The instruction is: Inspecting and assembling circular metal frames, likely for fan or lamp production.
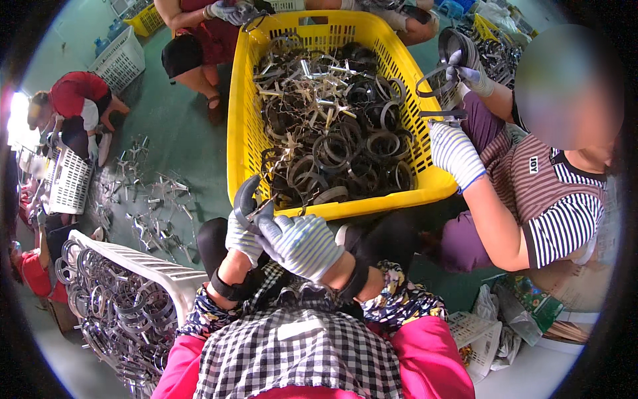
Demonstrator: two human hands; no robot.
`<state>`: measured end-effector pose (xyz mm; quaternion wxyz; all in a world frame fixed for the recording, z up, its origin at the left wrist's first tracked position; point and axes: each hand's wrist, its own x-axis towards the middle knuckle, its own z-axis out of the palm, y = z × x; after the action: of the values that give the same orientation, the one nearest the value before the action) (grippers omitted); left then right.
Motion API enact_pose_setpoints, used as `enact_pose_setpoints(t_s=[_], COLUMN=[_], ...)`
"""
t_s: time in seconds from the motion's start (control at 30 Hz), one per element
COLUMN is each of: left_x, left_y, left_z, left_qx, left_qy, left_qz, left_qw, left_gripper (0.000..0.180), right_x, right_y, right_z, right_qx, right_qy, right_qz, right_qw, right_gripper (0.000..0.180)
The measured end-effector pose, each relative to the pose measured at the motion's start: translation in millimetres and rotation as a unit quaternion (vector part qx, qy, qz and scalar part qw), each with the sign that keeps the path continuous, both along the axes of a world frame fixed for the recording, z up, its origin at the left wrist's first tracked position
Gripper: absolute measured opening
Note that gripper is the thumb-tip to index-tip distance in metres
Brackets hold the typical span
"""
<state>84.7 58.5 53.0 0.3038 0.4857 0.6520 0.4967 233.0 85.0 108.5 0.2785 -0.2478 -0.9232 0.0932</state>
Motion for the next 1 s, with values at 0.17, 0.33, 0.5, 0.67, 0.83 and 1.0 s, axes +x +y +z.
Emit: enact_pose_setpoints(t_s=[0.17, 0.33, 0.5, 0.67, 0.83, 1.0], left_x=[-6, 7, 0, 8, 1, -5], left_y=[-2, -2, -13, -18, -11, -3], left_z=[0, 1, -5, -12, 7, 21], left_qx=[0.05, 0.055, -0.02, 0.007, -0.142, -0.238], left_qy=[0.006, -0.211, -0.227, -0.17, -0.363, -0.537], left_qz=[0.001, -0.077, -0.109, -0.108, -0.02, 0.023], left_qw=[0.999, 0.973, 0.968, 0.979, 0.921, 0.809], left_gripper=[0.067, 0.071, 0.065, 0.055, 0.026, 0.024], right_x=[29, 20, 6, 0, 8, 8], right_y=[47, 66, 62, 60, 59, 55], right_z=[18, 3, -24, -41, -30, -9], right_qx=[-0.386, -0.631, -0.642, -0.693, -0.544, -0.291], right_qy=[0.394, 0.222, 0.257, 0.18, 0.277, 0.045], right_qz=[-0.062, 0.028, 0.016, -0.031, -0.004, 0.067], right_qw=[0.832, 0.743, 0.722, 0.697, 0.792, 0.953], right_gripper=[0.017, 0.025, 0.023, 0.02, 0.031, 0.076])
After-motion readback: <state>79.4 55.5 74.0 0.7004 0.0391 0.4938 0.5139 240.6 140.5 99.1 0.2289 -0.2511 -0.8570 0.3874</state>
